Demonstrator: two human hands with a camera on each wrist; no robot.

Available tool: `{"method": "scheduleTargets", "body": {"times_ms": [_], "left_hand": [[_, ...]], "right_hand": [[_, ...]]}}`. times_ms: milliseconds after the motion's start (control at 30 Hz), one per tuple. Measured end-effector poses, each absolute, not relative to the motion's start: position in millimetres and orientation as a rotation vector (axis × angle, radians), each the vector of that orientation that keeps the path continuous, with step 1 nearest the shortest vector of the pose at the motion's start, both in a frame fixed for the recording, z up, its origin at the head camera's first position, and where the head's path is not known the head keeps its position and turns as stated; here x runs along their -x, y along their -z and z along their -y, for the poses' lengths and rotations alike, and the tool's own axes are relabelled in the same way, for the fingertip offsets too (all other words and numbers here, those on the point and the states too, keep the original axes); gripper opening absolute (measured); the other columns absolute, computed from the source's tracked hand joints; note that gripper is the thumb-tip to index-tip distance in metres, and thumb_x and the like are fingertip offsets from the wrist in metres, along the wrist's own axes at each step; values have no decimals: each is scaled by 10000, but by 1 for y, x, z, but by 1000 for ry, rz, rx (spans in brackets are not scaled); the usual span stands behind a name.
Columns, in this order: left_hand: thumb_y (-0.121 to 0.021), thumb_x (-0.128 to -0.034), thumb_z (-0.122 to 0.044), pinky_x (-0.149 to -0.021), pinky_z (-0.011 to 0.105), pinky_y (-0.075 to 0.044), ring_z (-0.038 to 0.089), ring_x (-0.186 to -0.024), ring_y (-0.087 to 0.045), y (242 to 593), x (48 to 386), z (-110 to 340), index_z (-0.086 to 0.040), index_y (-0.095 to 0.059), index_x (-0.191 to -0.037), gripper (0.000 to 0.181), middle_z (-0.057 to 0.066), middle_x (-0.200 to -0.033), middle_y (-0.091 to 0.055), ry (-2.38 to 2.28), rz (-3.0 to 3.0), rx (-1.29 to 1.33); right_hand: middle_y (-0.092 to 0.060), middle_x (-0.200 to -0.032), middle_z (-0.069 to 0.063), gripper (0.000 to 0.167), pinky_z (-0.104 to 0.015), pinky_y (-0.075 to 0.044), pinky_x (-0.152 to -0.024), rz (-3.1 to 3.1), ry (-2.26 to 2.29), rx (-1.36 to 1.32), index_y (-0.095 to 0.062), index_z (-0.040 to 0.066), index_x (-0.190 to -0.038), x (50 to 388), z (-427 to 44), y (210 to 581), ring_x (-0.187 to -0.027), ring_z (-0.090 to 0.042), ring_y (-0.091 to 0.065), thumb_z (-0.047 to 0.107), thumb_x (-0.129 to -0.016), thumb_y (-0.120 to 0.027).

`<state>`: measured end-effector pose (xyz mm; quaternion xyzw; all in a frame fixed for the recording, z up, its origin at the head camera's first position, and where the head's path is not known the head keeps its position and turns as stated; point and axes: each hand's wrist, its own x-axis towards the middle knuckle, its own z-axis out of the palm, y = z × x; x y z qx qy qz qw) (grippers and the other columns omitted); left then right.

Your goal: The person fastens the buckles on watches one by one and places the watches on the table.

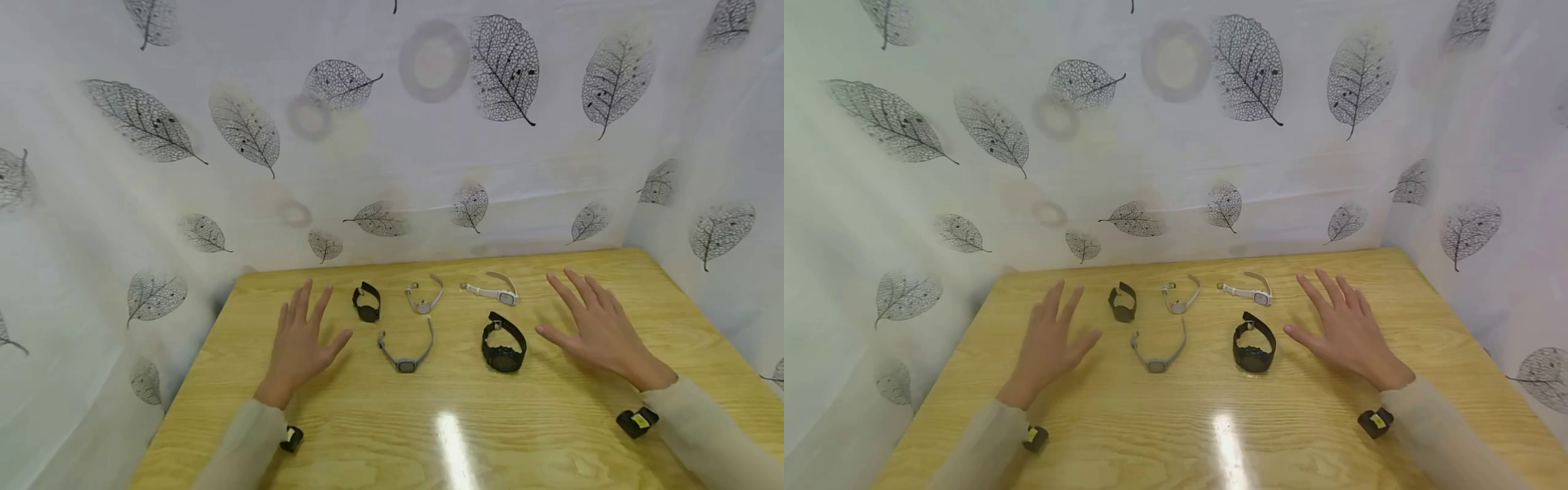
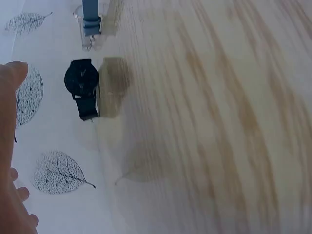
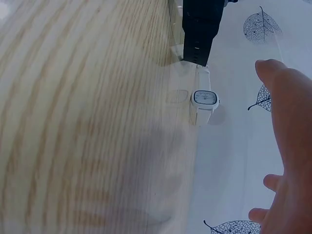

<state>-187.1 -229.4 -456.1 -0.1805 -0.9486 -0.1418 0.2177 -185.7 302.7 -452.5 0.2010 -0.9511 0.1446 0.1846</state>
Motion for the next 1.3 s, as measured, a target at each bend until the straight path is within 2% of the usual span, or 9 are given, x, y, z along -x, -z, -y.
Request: {"method": "scheduleTargets", "body": {"times_ms": [100,200,433,667,867,1033,1167,1267,1300], "left_hand": [[-695,-913,-543,-1177,716,-176,473,-1508,-220,452,188,222,-176,-294,-1634,902,206,-1688,-151,402,2595,550],[-622,-945,-616,-1170,702,-211,465,-1497,-244,450,191,214,-176,-283,-1638,888,190,-1693,-146,397,2556,595],[-727,-905,-517,-1114,682,-334,511,-1391,-397,439,191,179,-177,-283,-1638,922,228,-1670,-195,464,2525,673],[-701,-925,-558,-996,664,-481,519,-1285,-526,437,192,133,-205,-260,-1643,914,247,-1660,-206,506,2526,793],[-655,-947,-597,-849,581,-585,464,-1285,-554,437,194,94,-265,-180,-1660,919,229,-1662,-214,580,2612,834],[-541,-988,-653,-770,466,-614,393,-1348,-516,436,194,65,-302,-114,-1665,874,201,-1650,-251,631,2710,871],[-475,-1007,-665,-694,410,-605,352,-1210,-620,439,193,47,-301,-110,-1666,836,182,-1647,-261,697,2800,877],[-462,-1019,-650,-716,451,-603,357,-1081,-676,441,192,35,-333,-84,-1664,811,198,-1643,-263,751,2847,883],[-460,-1025,-640,-739,470,-604,367,-1089,-673,442,192,32,-347,-72,-1662,801,202,-1640,-267,760,2855,885]], "right_hand": [[-274,-1628,-248,976,-789,-343,-964,2695,-461,-574,-243,222,-1651,185,-300,449,-1362,-589,-332,498,-880,-775],[-286,-1617,-252,967,-807,-372,-893,2703,-515,-590,-239,209,-1651,184,-297,447,-1323,-595,-365,456,-891,-783],[-345,-1568,-261,931,-778,-432,-831,2725,-606,-592,-262,184,-1643,181,-293,445,-1278,-584,-414,409,-907,-784],[-364,-1564,-256,872,-784,-357,-967,2743,-746,-610,-306,166,-1628,179,-284,448,-1333,-547,-412,360,-923,-781],[-376,-1549,-265,841,-648,-522,-843,2744,-829,-645,-291,133,-1629,177,-280,455,-1151,-456,-578,309,-954,-759],[-378,-1543,-270,799,-455,-591,-737,2773,-902,-637,-280,122,-1631,174,-277,460,-1043,-398,-634,293,-987,-722],[-420,-1508,-259,762,-288,-576,-660,2778,-940,-615,-309,106,-1619,172,-273,461,-940,-274,-636,289,-997,-710],[-455,-1479,-249,736,-256,-570,-650,2772,-960,-595,-344,89,-1602,170,-271,461,-876,-208,-640,287,-997,-711],[-469,-1467,-252,725,-262,-572,-650,2768,-966,-592,-360,78,-1594,170,-270,460,-856,-195,-643,281,-995,-714]]}}
